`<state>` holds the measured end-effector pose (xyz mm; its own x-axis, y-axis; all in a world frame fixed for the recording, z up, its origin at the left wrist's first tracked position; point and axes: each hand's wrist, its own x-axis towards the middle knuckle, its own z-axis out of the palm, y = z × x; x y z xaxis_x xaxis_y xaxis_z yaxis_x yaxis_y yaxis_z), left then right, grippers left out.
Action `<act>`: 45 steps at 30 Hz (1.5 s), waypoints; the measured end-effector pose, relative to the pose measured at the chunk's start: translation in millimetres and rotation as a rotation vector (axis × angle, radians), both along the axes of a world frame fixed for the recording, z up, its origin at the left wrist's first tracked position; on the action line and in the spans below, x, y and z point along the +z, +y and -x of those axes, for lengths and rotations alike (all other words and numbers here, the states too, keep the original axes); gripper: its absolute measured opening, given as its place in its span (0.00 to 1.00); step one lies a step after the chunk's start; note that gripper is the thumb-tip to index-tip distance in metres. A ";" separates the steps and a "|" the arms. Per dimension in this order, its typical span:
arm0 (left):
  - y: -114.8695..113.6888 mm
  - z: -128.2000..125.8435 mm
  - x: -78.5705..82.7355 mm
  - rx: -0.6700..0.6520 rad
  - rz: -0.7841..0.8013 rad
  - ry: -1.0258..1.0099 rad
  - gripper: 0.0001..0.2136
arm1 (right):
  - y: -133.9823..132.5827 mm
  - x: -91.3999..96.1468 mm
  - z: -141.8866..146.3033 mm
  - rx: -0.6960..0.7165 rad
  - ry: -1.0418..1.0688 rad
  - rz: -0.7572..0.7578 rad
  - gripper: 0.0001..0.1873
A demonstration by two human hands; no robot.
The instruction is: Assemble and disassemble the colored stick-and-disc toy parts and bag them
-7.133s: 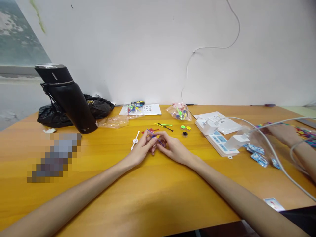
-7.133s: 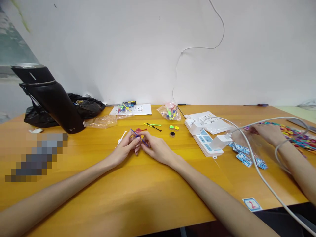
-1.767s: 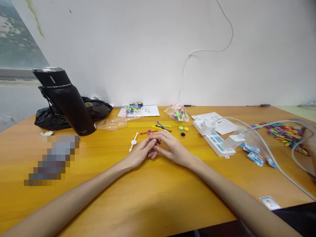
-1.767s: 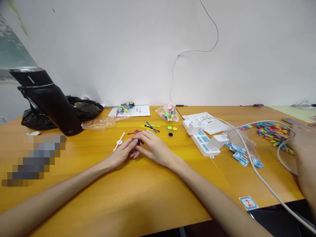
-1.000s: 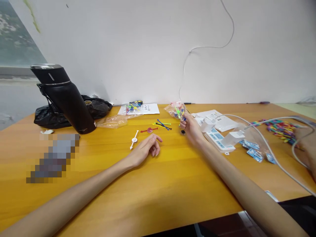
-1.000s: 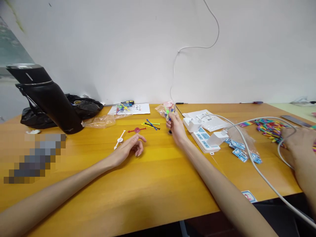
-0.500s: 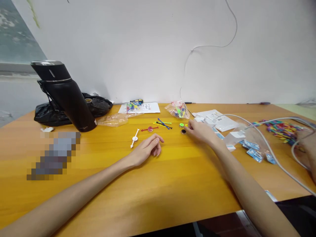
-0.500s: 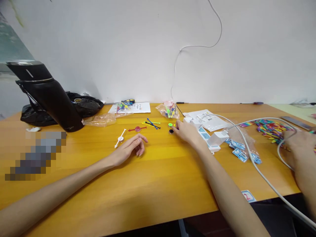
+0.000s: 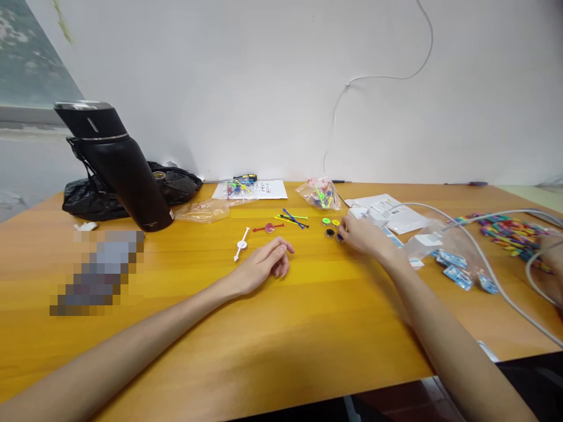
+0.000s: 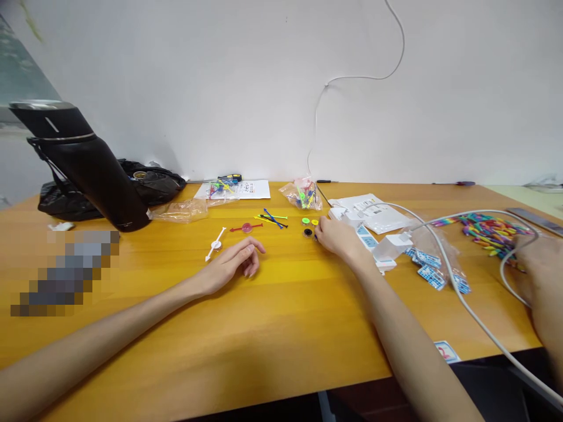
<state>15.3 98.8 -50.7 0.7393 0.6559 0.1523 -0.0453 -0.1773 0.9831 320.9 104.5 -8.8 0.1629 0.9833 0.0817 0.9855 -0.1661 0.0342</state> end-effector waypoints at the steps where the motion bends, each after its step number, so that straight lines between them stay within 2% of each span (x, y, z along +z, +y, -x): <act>1: -0.3 0.1 0.2 0.003 -0.008 0.010 0.17 | -0.7 2.9 4.6 -0.020 -0.009 -0.058 0.15; 3: -1.2 0.3 1.1 0.011 -0.047 0.041 0.16 | -1.3 6.9 16.9 -0.006 0.004 -0.196 0.16; 6: -3.5 1.2 3.8 0.011 -0.179 0.119 0.14 | -1.2 1.4 42.5 0.160 0.117 -0.320 0.19; 12: -9.3 3.3 8.5 -0.010 -0.385 0.278 0.11 | -2.2 -37.6 88.8 0.570 0.574 -0.225 0.11; 15: -11.8 2.8 6.7 0.011 -0.521 0.319 0.11 | -2.3 -45.9 95.6 0.580 0.719 -0.219 0.10; 17: -12.6 1.9 4.7 0.009 -0.594 0.317 0.11 | -0.7 -45.7 98.3 0.561 0.676 -0.249 0.08; 19: -12.6 1.3 3.4 -0.006 -0.619 0.307 0.12 | 4.3 -43.8 103.8 0.578 0.546 -0.330 0.05; 20: -12.4 1.3 3.3 -0.010 -0.610 0.295 0.12 | 8.8 -42.9 108.1 0.601 0.481 -0.380 0.03; 22: -11.8 1.6 4.4 -0.009 -0.559 0.274 0.12 | 21.7 -42.2 119.0 0.669 0.388 -0.452 0.09; 24: -11.3 2.1 6.5 -0.002 -0.484 0.269 0.12 | 37.6 -43.3 130.6 0.732 0.338 -0.457 0.13; 28: -9.6 1.7 9.1 0.003 -0.320 0.234 0.12 | 60.6 -48.6 144.5 0.788 0.342 -0.449 0.10; 32: -3.2 -0.3 5.5 0.055 -0.181 0.120 0.10 | 58.2 -50.7 144.0 0.762 0.333 -0.484 0.10; 38: 11.1 -3.4 -3.7 0.171 0.079 -0.123 0.09 | 48.4 -45.9 142.2 0.625 0.123 -0.453 0.04; 40: 14.6 -3.6 -5.6 0.219 0.186 -0.197 0.10 | 50.0 -46.3 142.3 0.633 0.166 -0.439 0.00; 45: 19.1 -4.3 -9.7 0.313 0.325 -0.292 0.11 | 46.6 -47.9 138.9 0.665 0.320 -0.445 0.04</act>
<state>19.6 117.9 -60.4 0.4584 0.8856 0.0750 -0.3190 0.0852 0.9439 182.0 151.0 -56.7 -0.3550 0.7699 0.5303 0.8339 0.5172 -0.1926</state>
